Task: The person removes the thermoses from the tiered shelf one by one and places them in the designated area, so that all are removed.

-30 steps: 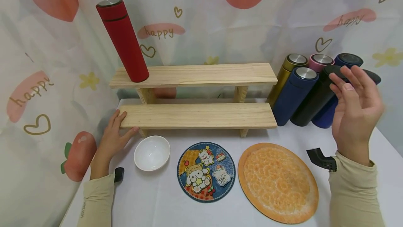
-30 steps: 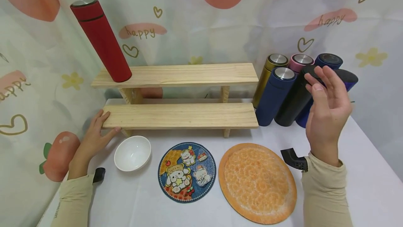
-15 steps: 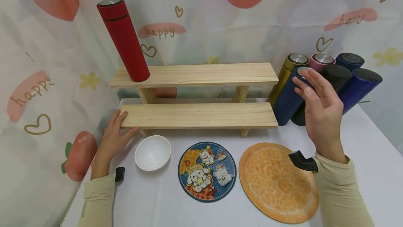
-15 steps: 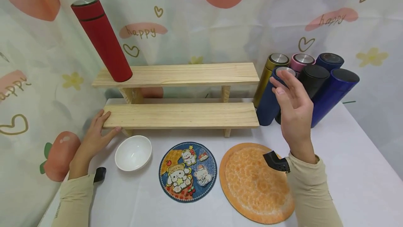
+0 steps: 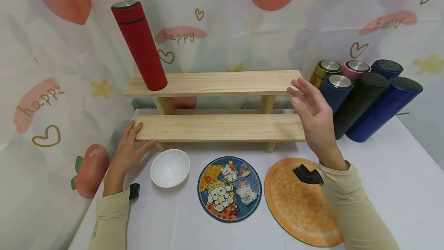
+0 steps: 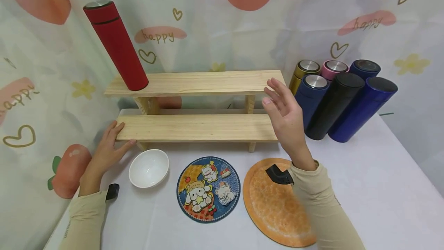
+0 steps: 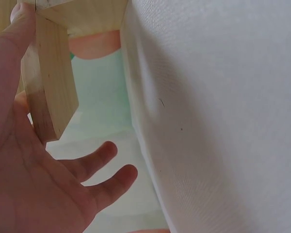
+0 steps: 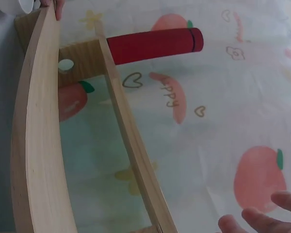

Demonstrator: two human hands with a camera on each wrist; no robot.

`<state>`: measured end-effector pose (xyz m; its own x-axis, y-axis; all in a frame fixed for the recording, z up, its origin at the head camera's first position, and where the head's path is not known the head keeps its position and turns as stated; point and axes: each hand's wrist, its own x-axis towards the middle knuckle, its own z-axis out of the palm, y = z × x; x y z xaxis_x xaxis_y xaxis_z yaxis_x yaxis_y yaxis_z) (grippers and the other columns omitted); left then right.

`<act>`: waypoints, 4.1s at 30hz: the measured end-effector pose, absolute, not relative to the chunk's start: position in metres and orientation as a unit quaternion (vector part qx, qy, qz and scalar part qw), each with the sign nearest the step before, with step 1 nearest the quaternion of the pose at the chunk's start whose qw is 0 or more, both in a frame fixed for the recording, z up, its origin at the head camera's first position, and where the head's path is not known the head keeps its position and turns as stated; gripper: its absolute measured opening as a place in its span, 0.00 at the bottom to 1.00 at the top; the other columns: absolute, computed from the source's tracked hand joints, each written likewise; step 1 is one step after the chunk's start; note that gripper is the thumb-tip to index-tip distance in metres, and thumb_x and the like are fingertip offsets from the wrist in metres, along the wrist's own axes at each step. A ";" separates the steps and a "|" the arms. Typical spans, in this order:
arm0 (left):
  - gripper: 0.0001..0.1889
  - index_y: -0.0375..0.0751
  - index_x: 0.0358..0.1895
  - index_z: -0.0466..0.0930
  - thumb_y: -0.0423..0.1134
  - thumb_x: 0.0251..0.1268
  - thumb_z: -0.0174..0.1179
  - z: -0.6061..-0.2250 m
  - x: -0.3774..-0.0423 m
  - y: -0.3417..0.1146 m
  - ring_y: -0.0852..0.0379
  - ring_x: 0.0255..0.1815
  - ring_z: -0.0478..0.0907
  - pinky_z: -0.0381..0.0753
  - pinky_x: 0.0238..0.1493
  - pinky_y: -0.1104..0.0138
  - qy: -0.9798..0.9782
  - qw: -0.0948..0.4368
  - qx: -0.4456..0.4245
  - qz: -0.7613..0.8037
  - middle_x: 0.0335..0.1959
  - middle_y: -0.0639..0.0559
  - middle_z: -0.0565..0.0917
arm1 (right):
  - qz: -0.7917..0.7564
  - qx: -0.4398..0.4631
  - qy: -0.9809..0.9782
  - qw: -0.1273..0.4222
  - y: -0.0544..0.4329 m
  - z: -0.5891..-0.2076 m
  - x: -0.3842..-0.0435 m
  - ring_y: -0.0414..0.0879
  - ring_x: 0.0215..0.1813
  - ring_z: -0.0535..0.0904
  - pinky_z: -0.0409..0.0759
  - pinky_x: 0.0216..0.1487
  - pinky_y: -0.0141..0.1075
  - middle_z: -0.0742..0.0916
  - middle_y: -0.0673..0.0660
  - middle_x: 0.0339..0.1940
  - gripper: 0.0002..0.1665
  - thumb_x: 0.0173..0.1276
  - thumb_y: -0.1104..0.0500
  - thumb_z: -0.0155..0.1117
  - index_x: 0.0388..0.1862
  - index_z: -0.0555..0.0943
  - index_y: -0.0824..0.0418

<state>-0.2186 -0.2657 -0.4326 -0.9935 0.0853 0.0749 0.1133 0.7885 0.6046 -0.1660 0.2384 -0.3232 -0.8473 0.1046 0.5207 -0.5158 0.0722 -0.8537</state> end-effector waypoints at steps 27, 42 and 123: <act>0.51 0.41 0.88 0.49 0.62 0.75 0.65 -0.437 -0.221 -0.266 0.23 0.84 0.45 0.52 0.73 0.24 -0.946 0.017 -0.042 -0.320 0.89 0.37 0.40 | 0.685 0.206 -0.692 0.093 0.135 -0.319 -0.209 0.59 0.85 0.59 0.66 0.79 0.48 0.64 0.60 0.85 0.43 0.80 0.62 0.61 0.87 0.56 0.64; 0.50 0.42 0.88 0.51 0.62 0.75 0.65 -0.438 -0.223 -0.268 0.24 0.84 0.46 0.52 0.75 0.26 -0.943 0.034 -0.052 -0.326 0.89 0.38 0.42 | 0.682 0.220 -0.693 0.079 0.088 -0.304 -0.229 0.53 0.84 0.63 0.59 0.82 0.51 0.64 0.61 0.85 0.46 0.78 0.56 0.65 0.88 0.57 0.61; 0.47 0.39 0.86 0.54 0.57 0.76 0.66 -0.442 -0.230 -0.263 0.30 0.86 0.45 0.50 0.79 0.33 -0.939 0.037 -0.063 -0.335 0.89 0.39 0.45 | 0.672 0.176 -0.719 0.017 -0.059 -0.237 -0.360 0.40 0.66 0.70 0.77 0.61 0.34 0.73 0.53 0.68 0.48 0.67 0.58 0.80 0.76 0.60 0.59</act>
<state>-0.2295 -0.2635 -0.4416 -0.9893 0.0931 0.1123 0.1432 0.7680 0.6243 -0.3598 -0.0589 -0.2369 -0.9372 -0.2307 0.2617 -0.2767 0.0348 -0.9603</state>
